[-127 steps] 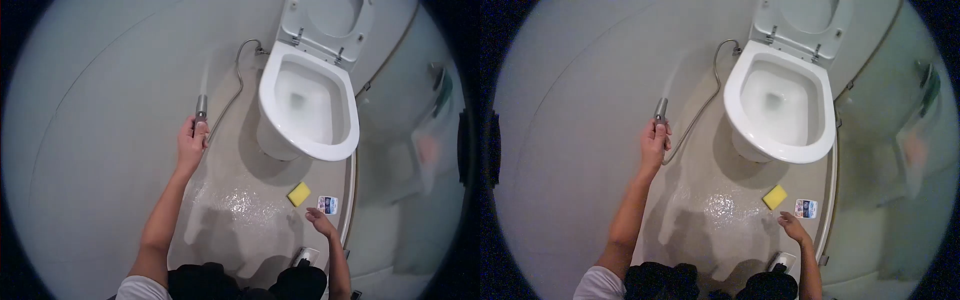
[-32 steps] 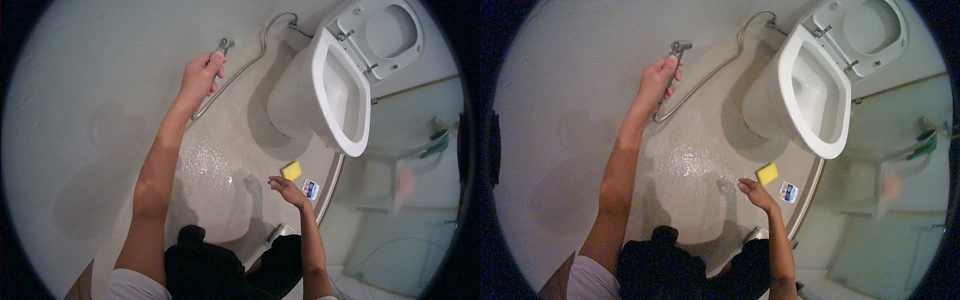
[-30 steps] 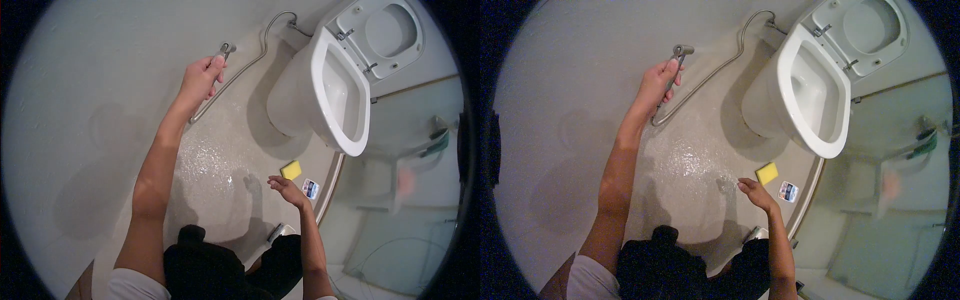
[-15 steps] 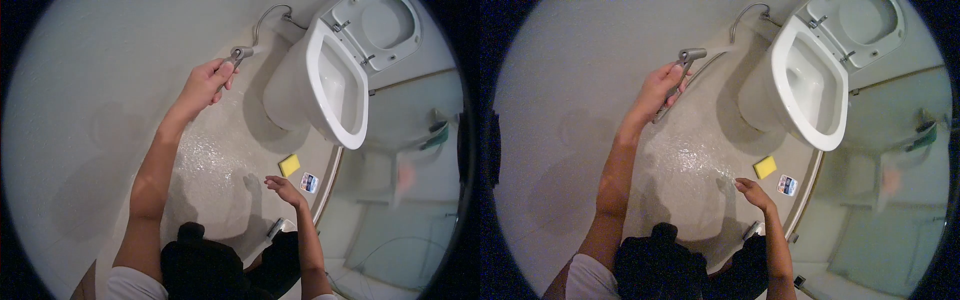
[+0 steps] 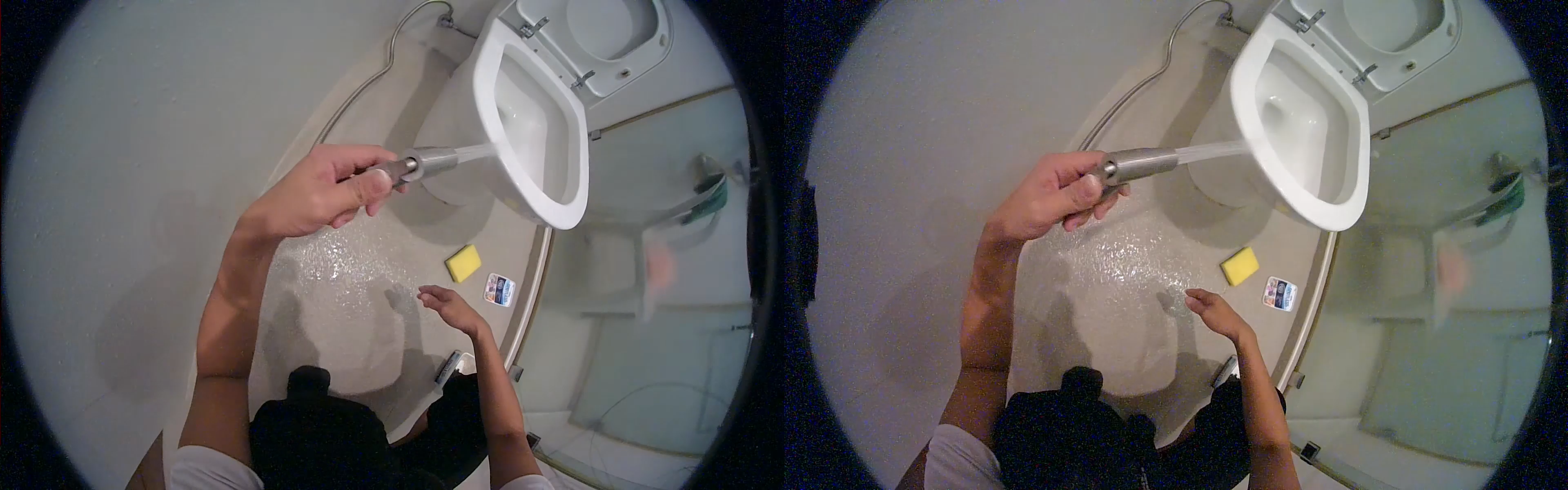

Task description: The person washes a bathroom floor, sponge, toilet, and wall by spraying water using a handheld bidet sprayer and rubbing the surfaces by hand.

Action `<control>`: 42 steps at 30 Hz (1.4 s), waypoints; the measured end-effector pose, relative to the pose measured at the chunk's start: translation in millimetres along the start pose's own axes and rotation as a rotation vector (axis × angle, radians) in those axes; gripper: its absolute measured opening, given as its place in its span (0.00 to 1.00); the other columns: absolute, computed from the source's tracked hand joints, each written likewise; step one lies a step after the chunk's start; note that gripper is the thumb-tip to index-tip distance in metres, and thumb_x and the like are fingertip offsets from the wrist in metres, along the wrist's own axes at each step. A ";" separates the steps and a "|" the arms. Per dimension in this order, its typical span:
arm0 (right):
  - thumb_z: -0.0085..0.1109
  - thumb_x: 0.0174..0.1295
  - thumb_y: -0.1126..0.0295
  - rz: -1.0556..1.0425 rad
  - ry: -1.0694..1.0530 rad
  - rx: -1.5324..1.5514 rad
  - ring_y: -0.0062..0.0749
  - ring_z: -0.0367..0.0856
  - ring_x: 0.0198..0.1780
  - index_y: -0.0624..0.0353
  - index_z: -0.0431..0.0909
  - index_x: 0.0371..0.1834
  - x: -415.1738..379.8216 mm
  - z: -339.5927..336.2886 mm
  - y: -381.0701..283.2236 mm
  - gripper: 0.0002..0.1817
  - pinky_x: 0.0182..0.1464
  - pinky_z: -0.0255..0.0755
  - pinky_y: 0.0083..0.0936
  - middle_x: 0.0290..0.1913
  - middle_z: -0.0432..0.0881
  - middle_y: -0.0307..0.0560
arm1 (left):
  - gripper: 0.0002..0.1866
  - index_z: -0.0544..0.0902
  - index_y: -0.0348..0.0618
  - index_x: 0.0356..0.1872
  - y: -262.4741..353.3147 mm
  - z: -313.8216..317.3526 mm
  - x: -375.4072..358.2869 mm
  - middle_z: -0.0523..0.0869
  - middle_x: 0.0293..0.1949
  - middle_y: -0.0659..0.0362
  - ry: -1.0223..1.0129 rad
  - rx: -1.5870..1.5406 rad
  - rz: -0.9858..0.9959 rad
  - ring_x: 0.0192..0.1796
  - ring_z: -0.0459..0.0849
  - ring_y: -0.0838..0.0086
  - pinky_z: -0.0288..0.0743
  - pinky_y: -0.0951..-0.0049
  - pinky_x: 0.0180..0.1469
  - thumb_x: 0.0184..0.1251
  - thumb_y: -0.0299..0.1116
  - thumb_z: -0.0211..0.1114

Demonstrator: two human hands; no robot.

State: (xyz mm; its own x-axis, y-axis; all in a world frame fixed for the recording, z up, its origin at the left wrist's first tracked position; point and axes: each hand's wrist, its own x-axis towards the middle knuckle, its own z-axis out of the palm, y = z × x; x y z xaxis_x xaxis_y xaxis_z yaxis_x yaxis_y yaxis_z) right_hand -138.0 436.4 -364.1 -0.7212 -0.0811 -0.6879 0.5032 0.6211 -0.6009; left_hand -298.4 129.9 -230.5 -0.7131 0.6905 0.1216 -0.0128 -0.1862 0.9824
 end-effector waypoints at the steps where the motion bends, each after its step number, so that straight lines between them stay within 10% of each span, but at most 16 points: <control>1: 0.51 0.67 0.55 0.001 -0.002 0.002 0.37 0.74 0.58 0.64 0.69 0.61 2.4 -1.1 -0.2 0.27 0.62 0.64 0.28 0.57 0.77 0.53 | 0.19 0.80 0.38 0.44 -0.6 2.9 1.7 0.74 0.22 0.67 0.003 -0.021 -0.001 0.18 0.64 0.90 0.57 0.87 0.19 0.69 0.46 0.56; 13: 0.51 0.67 0.59 -0.056 -0.035 -0.015 0.38 0.76 0.55 0.64 0.72 0.58 33.0 -6.2 -12.0 0.23 0.58 0.67 0.31 0.54 0.78 0.55 | 0.20 0.81 0.46 0.48 -112.7 66.2 28.2 0.84 0.39 0.51 -0.163 0.678 -0.152 0.46 0.81 0.54 0.72 0.59 0.49 0.60 0.47 0.59; 19: 0.51 0.61 0.69 -0.283 0.064 0.160 0.28 0.73 0.42 0.60 0.74 0.42 29.0 -1.0 -7.3 0.09 0.49 0.69 0.30 0.41 0.78 0.44 | 0.17 0.80 0.48 0.46 -140.3 103.9 24.5 0.83 0.44 0.55 -0.220 0.756 0.027 0.45 0.82 0.57 0.74 0.59 0.47 0.58 0.44 0.61; 22: 0.52 0.65 0.62 -0.186 0.008 0.063 0.37 0.74 0.57 0.58 0.71 0.58 20.9 -7.5 -11.0 0.20 0.60 0.66 0.33 0.55 0.77 0.51 | 0.17 0.80 0.47 0.46 -138.6 105.7 19.0 0.83 0.43 0.58 -0.151 0.769 0.055 0.44 0.82 0.58 0.72 0.56 0.46 0.59 0.43 0.59; 42: 0.51 0.65 0.54 -0.067 0.035 -0.064 0.48 0.76 0.56 0.70 0.73 0.55 30.3 -14.4 36.6 0.27 0.60 0.67 0.34 0.53 0.77 0.62 | 0.18 0.80 0.41 0.45 -54.9 88.1 24.0 0.84 0.37 0.53 0.065 0.697 0.304 0.33 0.84 0.62 0.77 0.69 0.35 0.51 0.29 0.68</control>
State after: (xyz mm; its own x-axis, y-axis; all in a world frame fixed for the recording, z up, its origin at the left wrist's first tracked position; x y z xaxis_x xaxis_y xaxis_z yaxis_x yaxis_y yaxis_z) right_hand -148.3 467.9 -401.0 -0.7688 -0.0980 -0.6319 0.4225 0.6639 -0.6170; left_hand -253.0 218.3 -269.0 -0.6546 0.6327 0.4137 0.6209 0.1377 0.7717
